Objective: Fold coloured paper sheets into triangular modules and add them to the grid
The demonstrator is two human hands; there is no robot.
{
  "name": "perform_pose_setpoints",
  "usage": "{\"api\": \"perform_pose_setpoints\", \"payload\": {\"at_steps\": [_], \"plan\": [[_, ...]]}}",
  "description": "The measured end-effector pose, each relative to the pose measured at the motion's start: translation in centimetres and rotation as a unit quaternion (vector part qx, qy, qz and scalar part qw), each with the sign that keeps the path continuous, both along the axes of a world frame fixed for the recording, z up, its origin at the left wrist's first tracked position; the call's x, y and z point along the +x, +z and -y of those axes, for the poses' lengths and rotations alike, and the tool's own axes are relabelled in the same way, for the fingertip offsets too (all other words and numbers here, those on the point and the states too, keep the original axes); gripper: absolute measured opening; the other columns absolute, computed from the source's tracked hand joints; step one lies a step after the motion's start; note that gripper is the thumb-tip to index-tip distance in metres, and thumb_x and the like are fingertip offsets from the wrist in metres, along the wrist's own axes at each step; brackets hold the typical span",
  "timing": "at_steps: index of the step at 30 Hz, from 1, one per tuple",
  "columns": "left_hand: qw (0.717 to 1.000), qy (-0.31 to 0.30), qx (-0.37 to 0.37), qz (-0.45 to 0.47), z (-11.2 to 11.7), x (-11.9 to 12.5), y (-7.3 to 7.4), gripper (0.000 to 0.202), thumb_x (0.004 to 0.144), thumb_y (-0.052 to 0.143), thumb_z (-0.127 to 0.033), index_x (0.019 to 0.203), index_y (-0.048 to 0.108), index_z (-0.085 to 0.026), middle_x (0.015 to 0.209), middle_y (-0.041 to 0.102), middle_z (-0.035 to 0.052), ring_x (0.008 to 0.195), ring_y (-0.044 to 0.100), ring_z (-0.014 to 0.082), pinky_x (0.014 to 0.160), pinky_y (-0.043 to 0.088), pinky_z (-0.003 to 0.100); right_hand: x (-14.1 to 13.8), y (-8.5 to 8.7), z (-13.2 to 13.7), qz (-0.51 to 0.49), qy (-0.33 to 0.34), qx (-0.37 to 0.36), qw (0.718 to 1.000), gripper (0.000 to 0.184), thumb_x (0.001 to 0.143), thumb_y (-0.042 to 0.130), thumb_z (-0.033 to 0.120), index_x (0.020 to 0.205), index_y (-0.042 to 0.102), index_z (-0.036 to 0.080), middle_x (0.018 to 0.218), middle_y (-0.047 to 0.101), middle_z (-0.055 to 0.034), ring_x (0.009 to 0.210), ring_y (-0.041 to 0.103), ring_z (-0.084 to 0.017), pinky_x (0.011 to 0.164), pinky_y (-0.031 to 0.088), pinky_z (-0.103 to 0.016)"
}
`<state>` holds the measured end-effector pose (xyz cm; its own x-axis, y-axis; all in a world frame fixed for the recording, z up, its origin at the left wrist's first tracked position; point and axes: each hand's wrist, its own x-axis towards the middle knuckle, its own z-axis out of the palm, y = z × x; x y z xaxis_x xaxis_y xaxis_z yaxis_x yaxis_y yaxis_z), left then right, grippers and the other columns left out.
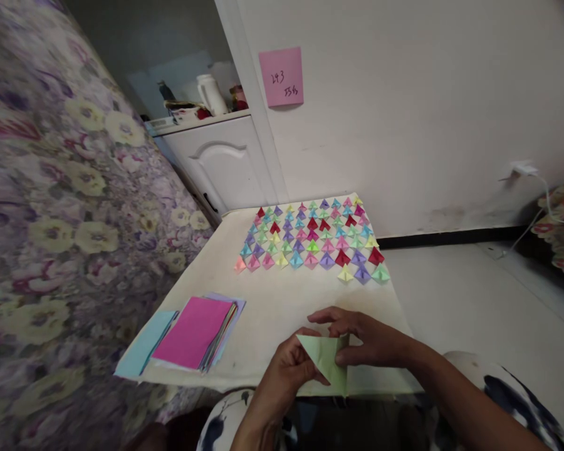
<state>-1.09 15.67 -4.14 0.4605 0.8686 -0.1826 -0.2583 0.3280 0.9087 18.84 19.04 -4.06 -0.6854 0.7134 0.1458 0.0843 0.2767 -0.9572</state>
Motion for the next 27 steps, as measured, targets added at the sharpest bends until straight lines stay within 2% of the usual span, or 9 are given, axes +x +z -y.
{"api": "perform_pose_setpoints", "payload": {"at_steps": [4, 13, 19, 23, 27], "plan": [[1.0, -0.011, 0.005, -0.023, 0.0, 0.0, -0.2, 0.015, 0.069, 0.072, -0.024, 0.075, 0.063, -0.014, 0.067, 0.063, 0.0008, 0.058, 0.058, 0.0132, 0.054, 0.046, 0.023, -0.1, 0.0, -0.1, -0.024, 0.035, -0.017, 0.999, 0.013, 0.072, 0.067, 0.025, 0.083, 0.064, 0.018, 0.131, 0.048, -0.0061, 0.117, 0.047, -0.023, 0.09, 0.04, -0.033], [0.998, -0.027, 0.012, -0.052, 0.0, -0.6, -0.3, 0.029, 0.07, 0.07, -0.032, 0.091, 0.068, -0.012, 0.072, 0.068, 0.0068, 0.057, 0.06, 0.0151, 0.051, 0.043, 0.023, 0.5, 0.8, -0.4, -0.106, 0.072, -0.095, 0.987, 0.023, 0.073, 0.065, 0.033, 0.09, 0.066, 0.018, 0.128, 0.05, -0.0055, 0.119, 0.043, -0.025, 0.095, 0.033, -0.035], [1.0, -0.012, 0.001, -0.022, -0.1, -0.6, -0.3, 0.024, 0.074, 0.067, -0.031, 0.087, 0.064, -0.011, 0.076, 0.067, 0.0082, 0.059, 0.061, 0.0143, 0.05, 0.044, 0.021, 0.4, 0.9, 0.1, -0.181, 0.045, -0.213, 0.959, 0.05, 0.072, 0.065, 0.031, 0.119, 0.056, 0.019, 0.12, 0.054, -0.0071, 0.1, 0.052, -0.022, 0.084, 0.039, -0.034], [1.0, 0.0, -0.012, -0.017, -0.1, -0.4, -0.4, 0.025, 0.076, 0.065, -0.03, 0.091, 0.062, -0.01, 0.078, 0.066, 0.0089, 0.063, 0.062, 0.0152, 0.054, 0.047, 0.022, 0.0, 0.0, 0.1, -0.194, 0.01, -0.249, 0.949, 0.052, 0.071, 0.066, 0.032, 0.12, 0.055, 0.018, 0.111, 0.058, -0.0075, 0.098, 0.053, -0.022, 0.084, 0.039, -0.035], [0.997, 0.056, -0.035, -0.025, -0.3, -0.3, -0.7, 0.021, 0.073, 0.068, -0.03, 0.079, 0.06, -0.011, 0.074, 0.064, 0.0057, 0.063, 0.061, 0.013, 0.058, 0.05, 0.023, -0.4, -0.8, 0.0, -0.185, -0.04, -0.274, 0.943, 0.052, 0.07, 0.068, 0.032, 0.118, 0.056, 0.017, 0.104, 0.061, -0.0069, 0.093, 0.054, -0.02, 0.082, 0.04, -0.033]]}}
